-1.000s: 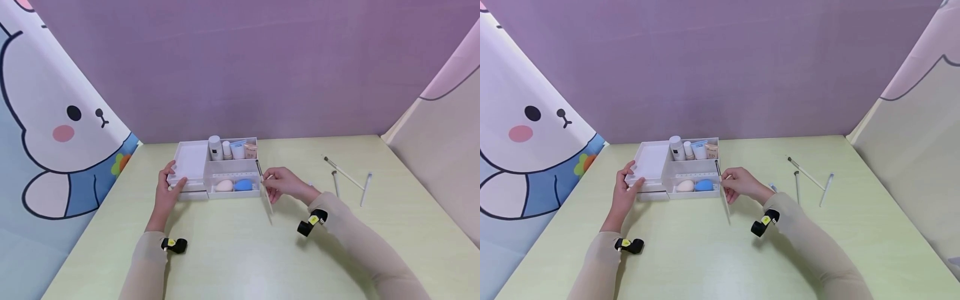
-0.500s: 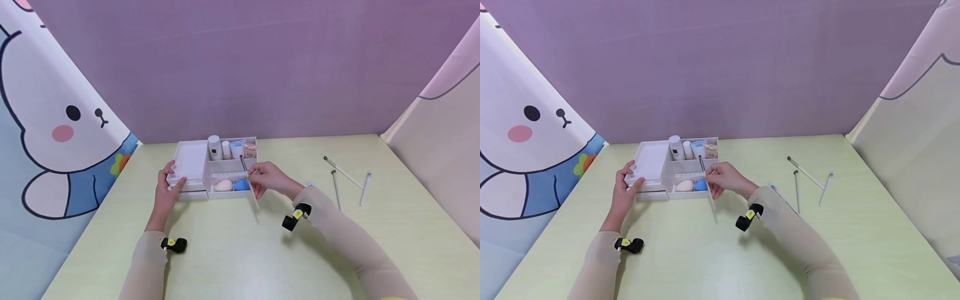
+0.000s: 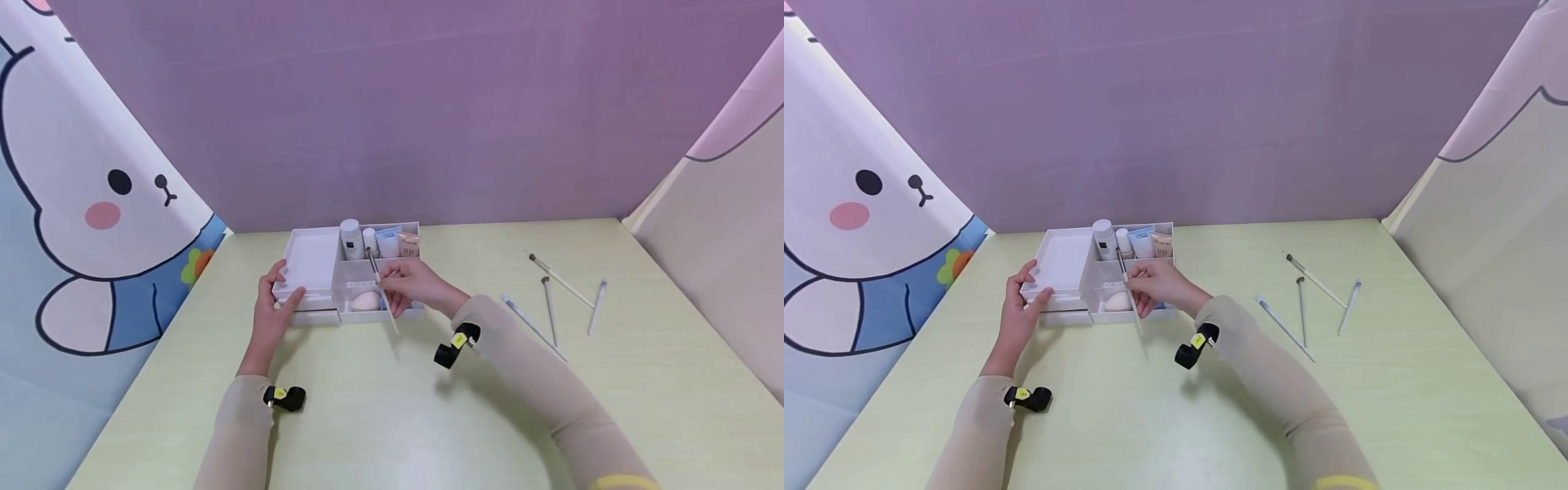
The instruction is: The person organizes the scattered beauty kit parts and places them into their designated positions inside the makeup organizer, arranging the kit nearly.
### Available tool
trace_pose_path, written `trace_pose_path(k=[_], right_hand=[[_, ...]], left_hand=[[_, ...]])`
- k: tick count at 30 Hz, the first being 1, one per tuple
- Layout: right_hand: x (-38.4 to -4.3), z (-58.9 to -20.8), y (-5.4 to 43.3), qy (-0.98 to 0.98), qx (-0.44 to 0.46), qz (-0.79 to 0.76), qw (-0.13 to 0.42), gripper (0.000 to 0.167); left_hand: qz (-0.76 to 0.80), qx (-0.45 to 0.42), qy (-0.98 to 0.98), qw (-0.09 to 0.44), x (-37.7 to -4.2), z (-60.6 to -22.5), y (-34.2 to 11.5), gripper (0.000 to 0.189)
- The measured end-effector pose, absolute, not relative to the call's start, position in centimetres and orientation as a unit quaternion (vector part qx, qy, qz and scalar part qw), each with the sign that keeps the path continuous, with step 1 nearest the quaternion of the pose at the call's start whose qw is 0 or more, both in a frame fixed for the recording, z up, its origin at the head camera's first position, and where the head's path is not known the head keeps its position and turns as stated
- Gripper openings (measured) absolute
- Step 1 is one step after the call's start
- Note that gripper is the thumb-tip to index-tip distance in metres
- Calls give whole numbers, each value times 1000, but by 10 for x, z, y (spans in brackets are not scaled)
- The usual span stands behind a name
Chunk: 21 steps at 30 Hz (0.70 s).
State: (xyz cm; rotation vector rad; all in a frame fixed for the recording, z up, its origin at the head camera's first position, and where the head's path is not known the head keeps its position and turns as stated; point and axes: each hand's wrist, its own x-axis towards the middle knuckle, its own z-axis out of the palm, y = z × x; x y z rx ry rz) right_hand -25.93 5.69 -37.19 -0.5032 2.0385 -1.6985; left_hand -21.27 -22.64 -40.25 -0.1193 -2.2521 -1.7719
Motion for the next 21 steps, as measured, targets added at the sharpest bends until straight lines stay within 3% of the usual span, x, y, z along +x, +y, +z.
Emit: trace_pose_path(k=[6, 21], right_hand=[[-264, -373, 41, 734, -182, -613, 230, 24], [-275, -355, -1, 722, -183, -625, 232, 22]], left_hand=[[-613, -39, -777, 136, -213, -402, -226, 35], [-619, -38, -773, 133, -212, -401, -225, 35]])
